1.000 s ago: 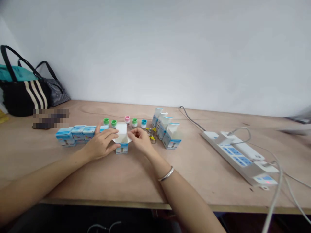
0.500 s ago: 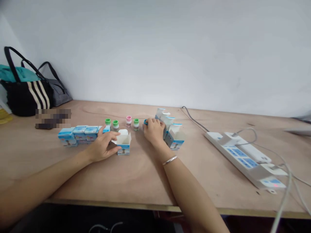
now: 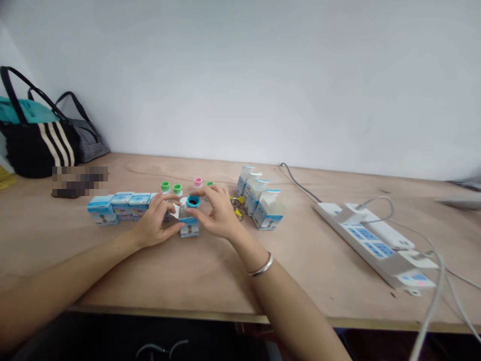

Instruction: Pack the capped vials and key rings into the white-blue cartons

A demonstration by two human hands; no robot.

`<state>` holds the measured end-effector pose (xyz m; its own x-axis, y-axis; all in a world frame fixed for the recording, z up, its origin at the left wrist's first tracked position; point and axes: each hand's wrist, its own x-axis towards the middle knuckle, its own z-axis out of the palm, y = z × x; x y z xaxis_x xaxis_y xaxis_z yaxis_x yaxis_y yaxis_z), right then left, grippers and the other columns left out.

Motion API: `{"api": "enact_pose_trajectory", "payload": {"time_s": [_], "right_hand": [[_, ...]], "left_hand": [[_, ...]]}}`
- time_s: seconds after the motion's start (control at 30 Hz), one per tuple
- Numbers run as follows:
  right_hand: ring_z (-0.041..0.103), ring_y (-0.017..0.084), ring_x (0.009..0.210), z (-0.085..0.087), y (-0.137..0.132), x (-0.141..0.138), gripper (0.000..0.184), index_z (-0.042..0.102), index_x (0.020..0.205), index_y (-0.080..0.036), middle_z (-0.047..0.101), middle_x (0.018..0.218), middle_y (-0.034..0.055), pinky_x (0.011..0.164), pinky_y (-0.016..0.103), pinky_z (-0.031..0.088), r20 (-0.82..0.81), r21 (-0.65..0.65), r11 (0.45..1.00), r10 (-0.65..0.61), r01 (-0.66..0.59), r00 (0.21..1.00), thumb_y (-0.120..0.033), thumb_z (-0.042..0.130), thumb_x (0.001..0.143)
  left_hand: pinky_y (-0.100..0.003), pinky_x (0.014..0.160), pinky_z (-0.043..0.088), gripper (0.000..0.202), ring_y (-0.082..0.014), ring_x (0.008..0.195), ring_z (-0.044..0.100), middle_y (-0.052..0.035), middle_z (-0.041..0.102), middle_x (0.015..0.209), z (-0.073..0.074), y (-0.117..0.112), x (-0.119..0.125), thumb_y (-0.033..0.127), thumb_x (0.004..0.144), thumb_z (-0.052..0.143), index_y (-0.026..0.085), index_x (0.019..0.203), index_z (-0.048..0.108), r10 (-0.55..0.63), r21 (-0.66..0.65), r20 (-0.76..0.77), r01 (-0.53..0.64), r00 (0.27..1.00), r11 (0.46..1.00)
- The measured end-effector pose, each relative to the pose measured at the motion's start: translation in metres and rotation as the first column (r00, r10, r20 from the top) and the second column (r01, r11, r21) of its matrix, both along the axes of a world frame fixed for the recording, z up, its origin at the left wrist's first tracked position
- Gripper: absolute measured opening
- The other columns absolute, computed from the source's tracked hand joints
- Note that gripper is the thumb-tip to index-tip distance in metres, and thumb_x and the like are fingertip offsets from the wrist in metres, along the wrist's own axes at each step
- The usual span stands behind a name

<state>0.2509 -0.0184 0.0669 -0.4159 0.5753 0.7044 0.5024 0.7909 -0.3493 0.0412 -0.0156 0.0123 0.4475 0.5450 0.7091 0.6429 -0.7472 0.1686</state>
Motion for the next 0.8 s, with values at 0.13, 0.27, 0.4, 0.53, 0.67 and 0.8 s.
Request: {"api": "enact_pose_trajectory", "payload": {"time_s": [0.13, 0.27, 0.4, 0.53, 0.67, 0.8], "right_hand": [[0.059, 0.023, 0.092, -0.003, 0.004, 0.001, 0.028, 0.059, 0.093, -0.021, 0.067, 0.095, 0.0059, 0.087, 0.037, 0.038, 0.012, -0.041, 0.999, 0.005, -0.004, 1.0, -0.041, 0.068, 0.075], [0.058, 0.022, 0.093, -0.015, 0.007, -0.003, 0.029, 0.062, 0.092, -0.021, 0.068, 0.094, 0.0054, 0.086, 0.037, 0.036, 0.071, -0.097, 0.995, 0.003, 0.004, 0.997, -0.043, 0.069, 0.074], [0.054, 0.023, 0.103, -0.024, 0.008, -0.008, 0.021, 0.066, 0.095, -0.025, 0.068, 0.1, 0.0048, 0.09, 0.04, 0.033, 0.146, -0.073, 0.997, 0.027, -0.017, 0.989, -0.04, 0.063, 0.08], [0.054, 0.022, 0.103, -0.02, 0.016, 0.0, 0.023, 0.067, 0.102, -0.025, 0.063, 0.11, 0.0067, 0.088, 0.038, 0.037, 0.135, -0.002, 0.999, -0.038, 0.038, 0.99, -0.037, 0.052, 0.088], [0.055, 0.026, 0.089, -0.018, 0.034, 0.023, 0.022, 0.069, 0.086, -0.017, 0.064, 0.087, 0.0116, 0.082, 0.039, 0.04, 0.239, 0.036, 0.881, -0.466, 0.472, 0.852, -0.026, 0.05, 0.087], [0.052, 0.031, 0.1, -0.024, 0.046, 0.038, 0.02, 0.069, 0.089, -0.013, 0.063, 0.1, 0.0178, 0.081, 0.04, 0.039, 0.658, 0.057, 0.763, -0.513, 0.644, 0.551, -0.022, 0.053, 0.081]], "left_hand": [[-0.048, 0.105, 0.029, 0.027, -0.0256, 0.119, 0.049, -0.0108, 0.059, 0.113, -0.001, 0.001, 0.0, 0.037, 0.076, 0.062, 0.022, 0.086, 0.043, -0.01, -0.023, 0.024, 0.01, 1.0, 1.0], [-0.048, 0.106, 0.028, 0.026, -0.0252, 0.118, 0.049, -0.0101, 0.06, 0.112, 0.0, 0.0, 0.0, 0.039, 0.076, 0.061, 0.022, 0.087, 0.044, -0.013, -0.029, 0.011, 0.013, 1.0, 0.999], [-0.047, 0.106, 0.028, 0.027, -0.0248, 0.117, 0.05, -0.0115, 0.057, 0.117, 0.001, 0.0, 0.0, 0.037, 0.078, 0.06, 0.02, 0.097, 0.049, -0.009, 0.015, -0.011, 0.009, 1.0, 1.0], [-0.048, 0.107, 0.025, 0.037, -0.0251, 0.116, 0.05, -0.0116, 0.052, 0.124, 0.002, 0.0, 0.0, 0.039, 0.079, 0.059, 0.023, 0.111, 0.053, 0.015, 0.009, -0.053, -0.015, 0.998, 1.0], [-0.051, 0.107, 0.021, 0.029, -0.0245, 0.109, 0.056, -0.0111, 0.05, 0.125, 0.0, 0.0, 0.0, 0.04, 0.081, 0.056, 0.024, 0.105, 0.06, 0.004, 0.006, -0.071, -0.003, 0.997, 1.0], [-0.05, 0.107, 0.02, 0.027, -0.0232, 0.106, 0.057, -0.0106, 0.05, 0.124, -0.001, 0.001, 0.0, 0.039, 0.081, 0.057, 0.024, 0.103, 0.062, -0.004, 0.015, -0.063, 0.005, 0.998, 1.0]]}}
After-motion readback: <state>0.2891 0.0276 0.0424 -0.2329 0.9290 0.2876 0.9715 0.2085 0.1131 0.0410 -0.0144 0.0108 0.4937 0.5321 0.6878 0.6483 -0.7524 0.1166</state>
